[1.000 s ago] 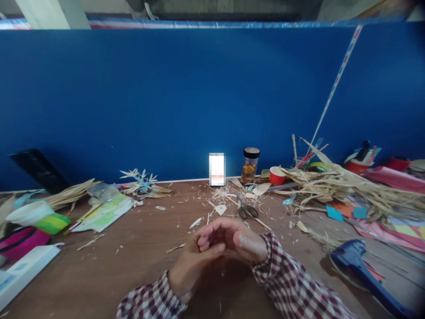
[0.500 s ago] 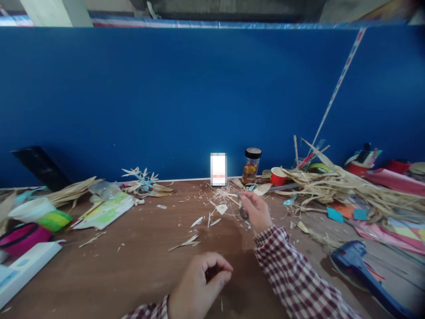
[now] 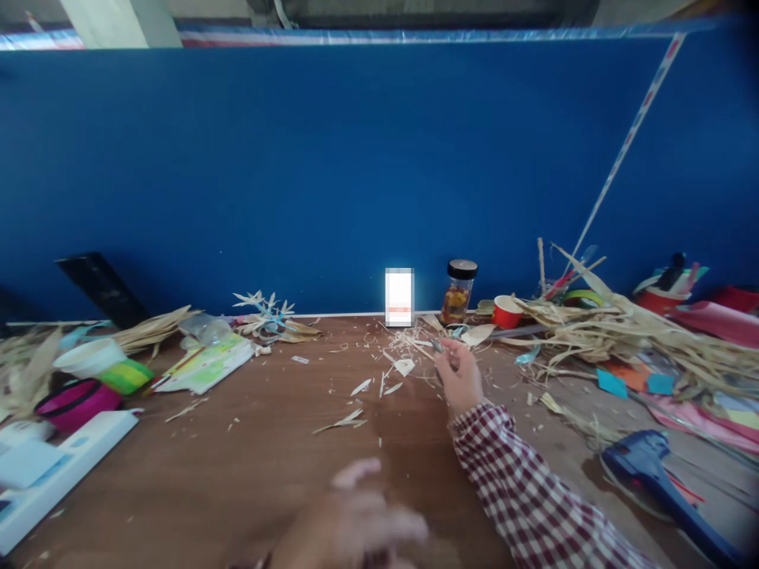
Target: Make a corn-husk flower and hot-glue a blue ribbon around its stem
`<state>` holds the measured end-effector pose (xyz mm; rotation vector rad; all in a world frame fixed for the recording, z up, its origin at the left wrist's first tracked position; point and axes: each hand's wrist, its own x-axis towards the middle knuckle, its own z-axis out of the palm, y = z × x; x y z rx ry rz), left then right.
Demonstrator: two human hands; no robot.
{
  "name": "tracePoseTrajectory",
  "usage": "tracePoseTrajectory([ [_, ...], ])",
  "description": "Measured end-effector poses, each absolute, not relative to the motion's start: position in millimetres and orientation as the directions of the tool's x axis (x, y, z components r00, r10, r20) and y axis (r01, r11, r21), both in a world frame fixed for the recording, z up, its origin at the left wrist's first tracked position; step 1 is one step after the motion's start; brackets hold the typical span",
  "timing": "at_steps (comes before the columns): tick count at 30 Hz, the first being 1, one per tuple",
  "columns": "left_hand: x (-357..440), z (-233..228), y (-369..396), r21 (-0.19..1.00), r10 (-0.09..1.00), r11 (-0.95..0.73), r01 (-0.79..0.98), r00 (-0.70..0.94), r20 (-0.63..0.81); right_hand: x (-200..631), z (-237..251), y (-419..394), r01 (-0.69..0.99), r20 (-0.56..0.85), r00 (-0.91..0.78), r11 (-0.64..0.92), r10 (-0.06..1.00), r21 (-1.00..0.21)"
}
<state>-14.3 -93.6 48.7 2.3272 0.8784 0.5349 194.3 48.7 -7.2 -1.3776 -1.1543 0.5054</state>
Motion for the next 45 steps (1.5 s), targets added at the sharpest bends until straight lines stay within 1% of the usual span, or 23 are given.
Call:
tracePoseTrajectory([
  [1, -22.8, 49.5, -84.1, 0.583, 0.794, -0.561, 0.587, 0.581, 0.179, 192.2, -7.8, 47.2, 0.328, 0.33, 0.387, 0.206, 0.861, -0.922],
  [2, -32.2, 48.9, -73.4, 0.5, 0.868, -0.492, 0.713, 0.448, 0.216, 190.3, -8.7, 46.0, 0.32, 0.325, 0.362, 0.211, 0.874, -0.924],
  [4, -51.4, 43.2, -51.9, 0.327, 0.919, -0.372, 0.869, 0.294, 0.263, 187.6, -10.7, 44.1, 0.307, 0.319, 0.322, 0.221, 0.891, -0.926],
  [5, -60.1, 38.3, -42.5, 0.272, 0.93, -0.324, 0.906, 0.253, 0.265, 186.5, -11.7, 43.5, 0.304, 0.317, 0.308, 0.223, 0.897, -0.926],
  [7, -72.8, 26.7, -28.7, 0.223, 0.952, -0.279, 0.934, 0.238, 0.194, 185.1, -13.2, 42.7, 0.3, 0.314, 0.285, 0.227, 0.906, -0.927],
  [10, -78.3, 11.7, -20.1, 0.228, 0.956, -0.29, 0.93, 0.27, 0.116, 184.1, -12.9, 41.6, 0.295, 0.308, 0.251, 0.23, 0.918, -0.927],
  [13, -73.9, 6.5, -18.3, 0.259, 0.952, -0.302, 0.917, 0.28, 0.121, 183.8, -10.6, 39.8, 0.288, 0.298, 0.222, 0.23, 0.928, -0.93],
  [15, -69.4, 7.7, -16.9, 0.319, 0.952, -0.304, 0.898, 0.27, 0.147, 182.9, -9.3, 38.2, 0.287, 0.301, 0.219, 0.233, 0.928, -0.929],
  [16, -66.9, 9.1, -15.9, 0.374, 0.954, -0.298, 0.879, 0.255, 0.16, 181.9, -8.9, 37.2, 0.287, 0.307, 0.222, 0.239, 0.925, -0.928],
  [18, -60.6, 12.5, -13.4, 0.546, 0.968, -0.25, 0.799, 0.186, 0.171, 178.3, -8.7, 34.2, 0.284, 0.321, 0.213, 0.256, 0.923, -0.924],
  [20, -51.5, 15.7, -10.9, 0.765, 0.988, -0.153, 0.625, 0.093, 0.122, 172.6, -8.2, 29.8, 0.257, 0.313, 0.153, 0.268, 0.937, -0.928],
  [21, -45.8, 17.2, -9.8, 0.866, 0.996, -0.085, 0.493, 0.053, 0.068, 169.2, -7.5, 27.2, 0.233, 0.302, 0.104, 0.272, 0.948, -0.934],
  [22, -39.7, 18.6, -8.8, 0.942, 1.0, -0.005, 0.337, 0.025, -0.004, 165.6, -6.4, 24.3, 0.204, 0.29, 0.049, 0.275, 0.956, -0.94],
  [23, -33.3, 19.9, -8.0, 0.983, 0.996, 0.083, 0.163, 0.012, -0.086, 162.1, -4.8, 21.3, 0.177, 0.28, -0.006, 0.277, 0.96, -0.944],
  [24, -26.9, 21.0, -7.2, 0.986, 0.986, 0.165, 0.004, 0.024, -0.165, 158.8, -3.0, 18.4, 0.152, 0.274, -0.057, 0.28, 0.96, -0.948],
  [25, -20.9, 21.9, -6.5, 0.966, 0.973, 0.231, -0.117, 0.055, -0.226, 155.9, -1.3, 15.9, 0.131, 0.274, -0.1, 0.286, 0.956, -0.949],
  [26, -15.5, 22.4, -5.7, 0.94, 0.96, 0.278, -0.199, 0.088, -0.265, 153.6, 0.2, 13.7, 0.111, 0.275, -0.138, 0.291, 0.951, -0.95],
  [29, -3.9, 20.9, -2.8, 0.884, 0.931, 0.36, -0.299, 0.178, -0.319, 149.7, 0.5, 10.9, 0.028, 0.269, -0.223, 0.282, 0.937, -0.959],
  [32, 2.1, 15.8, 0.8, 0.865, 0.92, 0.382, -0.325, 0.224, -0.322, 149.0, -6.0, 13.2, -0.085, 0.222, -0.269, 0.206, 0.937, -0.975],
  [34, 4.4, 12.0, 2.7, 0.866, 0.919, 0.382, -0.322, 0.234, -0.318, 149.1, -11.4, 15.8, -0.13, 0.182, -0.271, 0.152, 0.945, -0.98],
  [37, 6.8, 7.3, 3.5, 0.876, 0.917, 0.382, -0.294, 0.236, -0.321, 149.0, -16.0, 18.4, -0.146, 0.152, -0.251, 0.118, 0.956, -0.982],
  [41, 7.4, 2.5, 2.1, 0.894, 0.919, 0.37, -0.252, 0.24, -0.312, 148.4, -15.4, 17.3, -0.169, 0.128, -0.271, 0.083, 0.954, -0.982],
  [45, 5.9, -1.4, 1.4, 0.906, 0.92, 0.358, -0.225, 0.249, -0.301, 148.0, -14.7, 15.1, -0.151, 0.099, -0.251, 0.062, 0.963, -0.987],
])
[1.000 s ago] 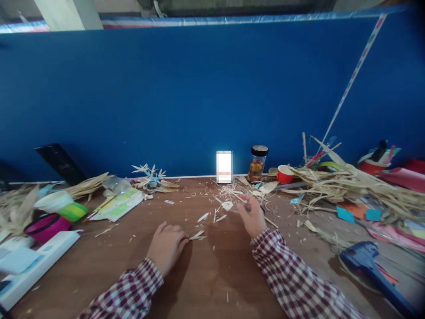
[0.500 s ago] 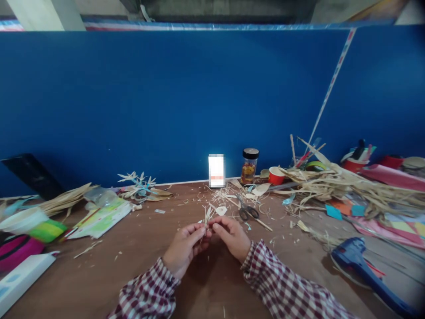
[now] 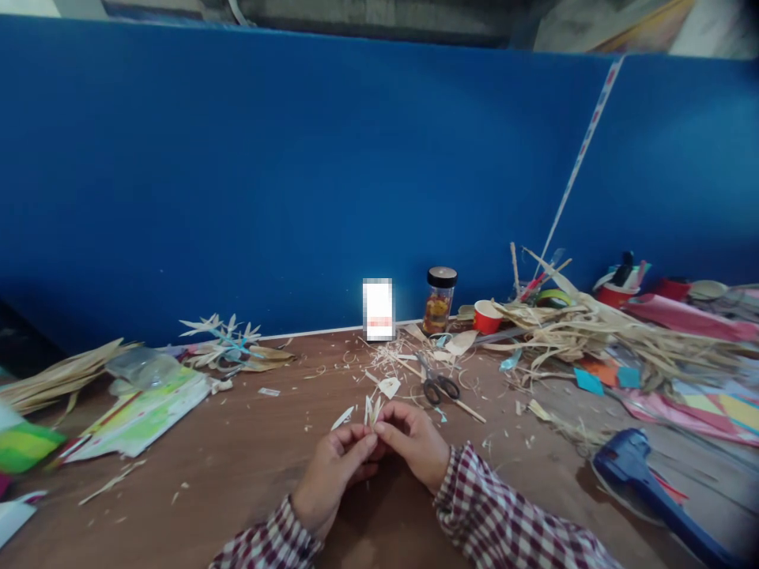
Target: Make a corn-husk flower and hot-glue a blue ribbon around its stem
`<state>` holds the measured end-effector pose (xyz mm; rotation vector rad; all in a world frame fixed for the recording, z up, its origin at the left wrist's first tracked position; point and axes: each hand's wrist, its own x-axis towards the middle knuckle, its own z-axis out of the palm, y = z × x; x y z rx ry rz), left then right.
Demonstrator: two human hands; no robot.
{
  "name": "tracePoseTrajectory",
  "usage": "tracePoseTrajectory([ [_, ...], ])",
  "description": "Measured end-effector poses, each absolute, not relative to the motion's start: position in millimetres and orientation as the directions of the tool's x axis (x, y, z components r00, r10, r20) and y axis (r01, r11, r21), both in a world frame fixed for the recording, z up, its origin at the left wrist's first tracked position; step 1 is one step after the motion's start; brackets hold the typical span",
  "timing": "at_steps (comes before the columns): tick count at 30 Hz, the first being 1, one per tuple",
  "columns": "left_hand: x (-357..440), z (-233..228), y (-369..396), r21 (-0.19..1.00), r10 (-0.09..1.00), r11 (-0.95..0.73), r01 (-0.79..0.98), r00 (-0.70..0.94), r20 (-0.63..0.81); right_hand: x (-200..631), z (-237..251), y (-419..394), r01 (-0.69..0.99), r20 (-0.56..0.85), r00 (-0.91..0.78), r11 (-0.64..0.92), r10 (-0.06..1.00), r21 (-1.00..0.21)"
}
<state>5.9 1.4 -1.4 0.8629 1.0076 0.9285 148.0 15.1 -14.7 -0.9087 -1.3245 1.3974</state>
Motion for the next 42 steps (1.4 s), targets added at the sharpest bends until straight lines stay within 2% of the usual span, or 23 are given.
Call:
tracePoseTrajectory([
  [4, 4.4, -5.8, 1.9, 0.9, 0.914, 0.369, -0.234, 0.27, -0.304, 146.9, -14.5, 13.3, -0.156, 0.059, -0.303, 0.011, 0.951, -0.988],
  [7, 2.4, -8.3, 1.8, 0.866, 0.902, 0.402, -0.298, 0.29, -0.32, 146.4, -12.5, 12.5, -0.137, 0.077, -0.285, 0.039, 0.956, -0.99],
  [11, -1.8, -5.9, 2.6, 0.767, 0.904, 0.424, -0.482, 0.271, -0.329, 145.8, -11.0, 12.2, -0.108, 0.07, -0.225, 0.046, 0.972, -0.993],
  [16, -3.7, -0.2, 2.8, 0.627, 0.944, 0.329, -0.706, 0.222, -0.245, 142.1, -12.0, 9.7, -0.109, 0.042, -0.247, 0.015, 0.968, -0.994],
  [21, 1.2, -1.2, -1.2, 0.634, 0.956, 0.292, -0.716, 0.198, -0.217, 137.3, -9.7, 5.7, -0.136, 0.046, -0.178, 0.022, 0.983, -0.99],
  [27, 1.6, -4.7, 1.6, 0.615, 0.948, 0.313, -0.724, 0.201, -0.246, 135.1, -12.3, 2.3, -0.084, 0.005, -0.239, -0.016, 0.971, -0.996],
  [31, -2.2, -4.5, 2.4, 0.562, 0.948, 0.319, -0.763, 0.264, -0.18, 137.4, -12.7, 3.6, 0.002, 0.112, -0.12, 0.113, 0.987, -0.994],
  [34, -3.3, -5.1, 0.6, 0.553, 0.942, 0.33, -0.765, 0.299, -0.149, 140.1, -11.0, 5.1, 0.131, 0.196, -0.028, 0.198, 0.98, -0.971],
  [38, -1.7, -7.4, -1.9, 0.548, 0.932, 0.356, -0.757, 0.33, -0.15, 141.8, -8.6, 4.4, 0.294, 0.304, -0.057, 0.307, 0.951, -0.905],
  [42, -5.2, -3.6, -0.7, 0.547, 0.922, 0.381, -0.746, 0.352, -0.162, 144.4, -7.8, 6.6, 0.279, 0.323, -0.057, 0.326, 0.945, -0.903],
])
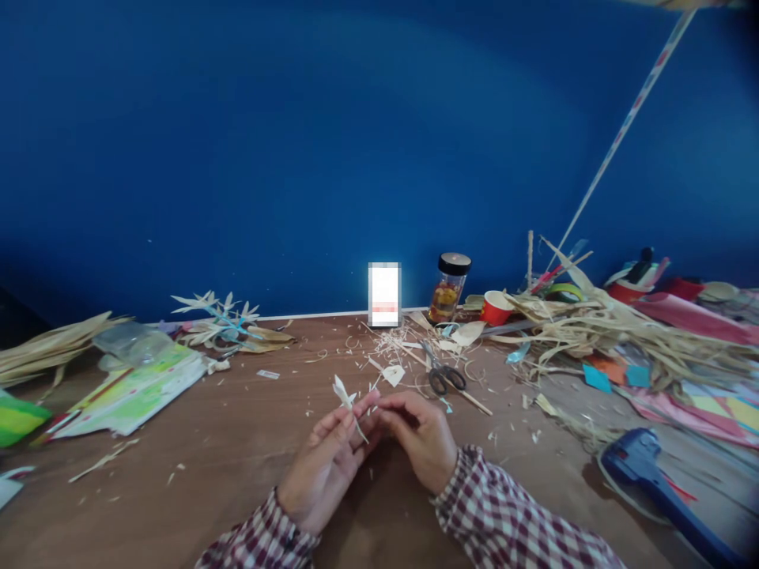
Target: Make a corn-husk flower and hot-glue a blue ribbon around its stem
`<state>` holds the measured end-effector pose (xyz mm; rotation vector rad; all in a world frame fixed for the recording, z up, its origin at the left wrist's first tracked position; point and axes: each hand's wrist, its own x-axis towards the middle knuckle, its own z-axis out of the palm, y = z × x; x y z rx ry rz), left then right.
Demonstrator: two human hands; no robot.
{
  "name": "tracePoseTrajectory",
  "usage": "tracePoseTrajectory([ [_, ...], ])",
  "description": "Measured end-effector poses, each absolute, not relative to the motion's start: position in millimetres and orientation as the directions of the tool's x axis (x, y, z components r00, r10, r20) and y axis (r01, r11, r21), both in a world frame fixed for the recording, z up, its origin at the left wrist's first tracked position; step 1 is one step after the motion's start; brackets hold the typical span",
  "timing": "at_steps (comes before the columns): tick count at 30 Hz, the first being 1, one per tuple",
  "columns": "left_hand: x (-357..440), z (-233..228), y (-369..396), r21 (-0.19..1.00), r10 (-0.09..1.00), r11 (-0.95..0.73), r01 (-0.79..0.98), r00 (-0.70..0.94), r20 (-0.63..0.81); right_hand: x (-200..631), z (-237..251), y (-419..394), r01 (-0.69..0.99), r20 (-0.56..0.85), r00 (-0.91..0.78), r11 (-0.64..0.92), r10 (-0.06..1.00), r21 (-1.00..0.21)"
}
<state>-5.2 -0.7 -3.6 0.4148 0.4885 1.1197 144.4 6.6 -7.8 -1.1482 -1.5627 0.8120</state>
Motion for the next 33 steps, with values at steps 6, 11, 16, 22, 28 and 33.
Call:
tracePoseTrajectory([
  [6, -30.8, 9.8, 17.2, 0.626, 0.982, 0.172, -0.76, 0.079, -0.174, 160.3, -4.8, 17.6, 0.202, 0.25, 0.13, 0.221, 0.959, -0.954],
  [11, -47.5, 10.0, 32.1, 0.589, 0.976, 0.057, -0.806, -0.08, -0.203, 165.0, -3.6, 16.7, 0.356, 0.357, 0.051, 0.317, 0.933, -0.879],
  [16, -43.8, 4.2, 32.1, 0.593, 0.967, 0.084, -0.8, -0.077, -0.241, 162.6, -1.8, 21.1, 0.557, 0.405, -0.131, 0.406, 0.905, -0.725],
  [22, -30.6, -0.7, 25.0, 0.619, 0.965, 0.142, -0.772, -0.032, -0.261, 166.1, -0.6, 35.3, 0.819, 0.245, -0.38, 0.447, 0.892, -0.36],
  [28, -17.3, -2.3, 14.7, 0.646, 0.962, 0.219, -0.732, 0.051, -0.268, 153.3, -3.3, 45.2, 0.892, 0.159, -0.397, 0.421, 0.904, -0.165],
  [33, -14.2, -4.6, 12.9, 0.637, 0.963, 0.23, -0.736, 0.076, -0.259, 146.3, -6.6, 44.6, 0.889, 0.206, -0.401, 0.433, 0.893, -0.147],
])
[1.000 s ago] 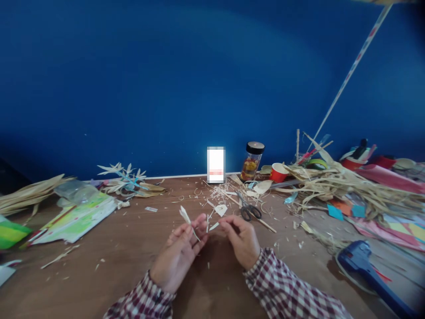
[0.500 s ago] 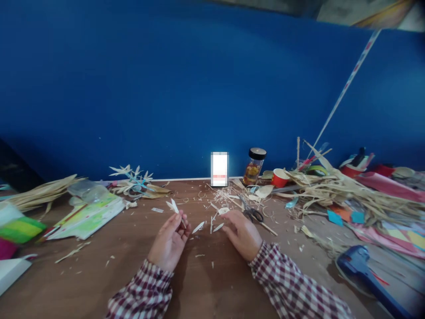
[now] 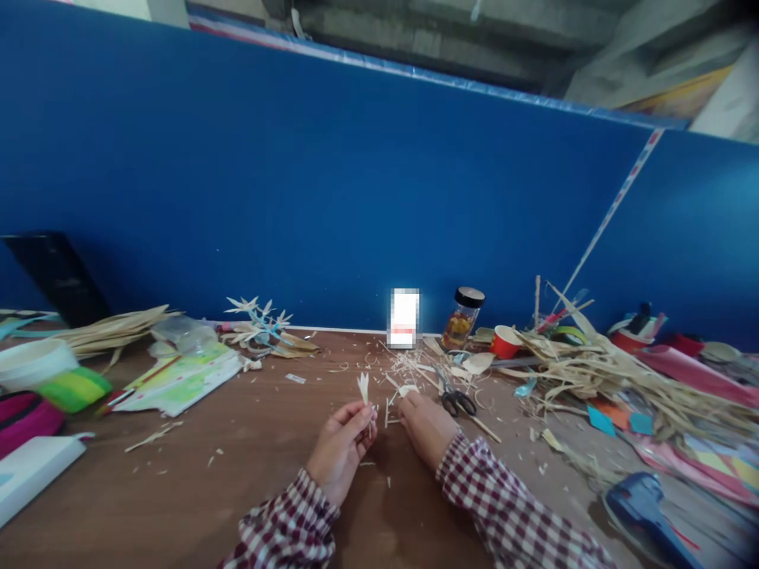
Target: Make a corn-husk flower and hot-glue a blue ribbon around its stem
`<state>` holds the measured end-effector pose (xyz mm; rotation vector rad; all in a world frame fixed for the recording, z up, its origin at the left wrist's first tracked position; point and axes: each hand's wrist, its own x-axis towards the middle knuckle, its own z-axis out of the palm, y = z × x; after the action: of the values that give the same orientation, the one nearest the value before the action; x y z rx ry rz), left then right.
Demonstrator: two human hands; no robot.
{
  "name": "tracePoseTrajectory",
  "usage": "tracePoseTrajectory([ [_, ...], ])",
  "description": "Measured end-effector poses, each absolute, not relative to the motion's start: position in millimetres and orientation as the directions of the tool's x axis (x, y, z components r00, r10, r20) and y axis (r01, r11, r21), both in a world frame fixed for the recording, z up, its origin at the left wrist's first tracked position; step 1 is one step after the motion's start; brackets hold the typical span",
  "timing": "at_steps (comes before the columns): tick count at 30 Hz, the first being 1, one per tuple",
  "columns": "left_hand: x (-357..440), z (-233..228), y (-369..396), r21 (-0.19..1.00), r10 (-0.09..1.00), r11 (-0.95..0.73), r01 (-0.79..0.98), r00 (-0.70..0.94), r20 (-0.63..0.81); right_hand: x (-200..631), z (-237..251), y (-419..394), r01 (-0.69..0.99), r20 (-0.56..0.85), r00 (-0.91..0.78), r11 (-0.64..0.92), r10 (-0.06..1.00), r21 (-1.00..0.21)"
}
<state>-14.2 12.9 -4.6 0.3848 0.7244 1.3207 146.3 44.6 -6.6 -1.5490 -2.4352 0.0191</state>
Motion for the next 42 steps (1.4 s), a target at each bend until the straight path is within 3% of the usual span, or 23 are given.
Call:
tracePoseTrajectory([
  [5, -14.5, -6.7, 13.3, 0.672, 0.961, 0.229, -0.704, 0.054, -0.272, 149.1, -8.6, 36.5, 0.867, 0.289, -0.376, 0.445, 0.88, -0.225],
  [10, -13.2, -10.1, 12.5, 0.794, 0.961, 0.23, -0.563, 0.004, -0.276, 148.2, -0.1, 25.3, 0.596, 0.379, -0.314, 0.492, 0.87, -0.635],
  [14, -9.8, -11.7, 9.9, 0.879, 0.969, 0.22, -0.422, -0.01, -0.248, 143.9, 8.2, 17.6, 0.438, 0.341, -0.29, 0.44, 0.894, -0.784],
  [21, -5.5, -11.8, 7.1, 0.89, 0.952, 0.301, -0.342, 0.043, -0.304, 147.4, 5.2, 17.4, 0.305, 0.268, -0.267, 0.345, 0.926, -0.888],
  [25, -3.7, -11.9, 5.4, 0.879, 0.947, 0.32, -0.354, 0.095, -0.307, 146.1, -0.1, 19.4, 0.089, 0.189, -0.231, 0.214, 0.954, -0.973],
  [30, -0.2, -9.8, 2.5, 0.815, 0.925, 0.373, -0.443, 0.11, -0.364, 139.4, -10.1, 19.8, -0.172, 0.057, -0.234, 0.017, 0.971, -0.985],
  [38, -0.8, -10.8, 2.9, 0.772, 0.913, 0.398, -0.495, 0.131, -0.387, 134.8, -10.6, 14.2, -0.046, 0.093, -0.222, 0.084, 0.971, -0.995],
  [42, -1.0, -12.8, 3.4, 0.766, 0.904, 0.421, -0.487, 0.15, -0.401, 135.5, -8.5, 14.3, -0.099, 0.101, -0.202, 0.082, 0.974, -0.992],
])
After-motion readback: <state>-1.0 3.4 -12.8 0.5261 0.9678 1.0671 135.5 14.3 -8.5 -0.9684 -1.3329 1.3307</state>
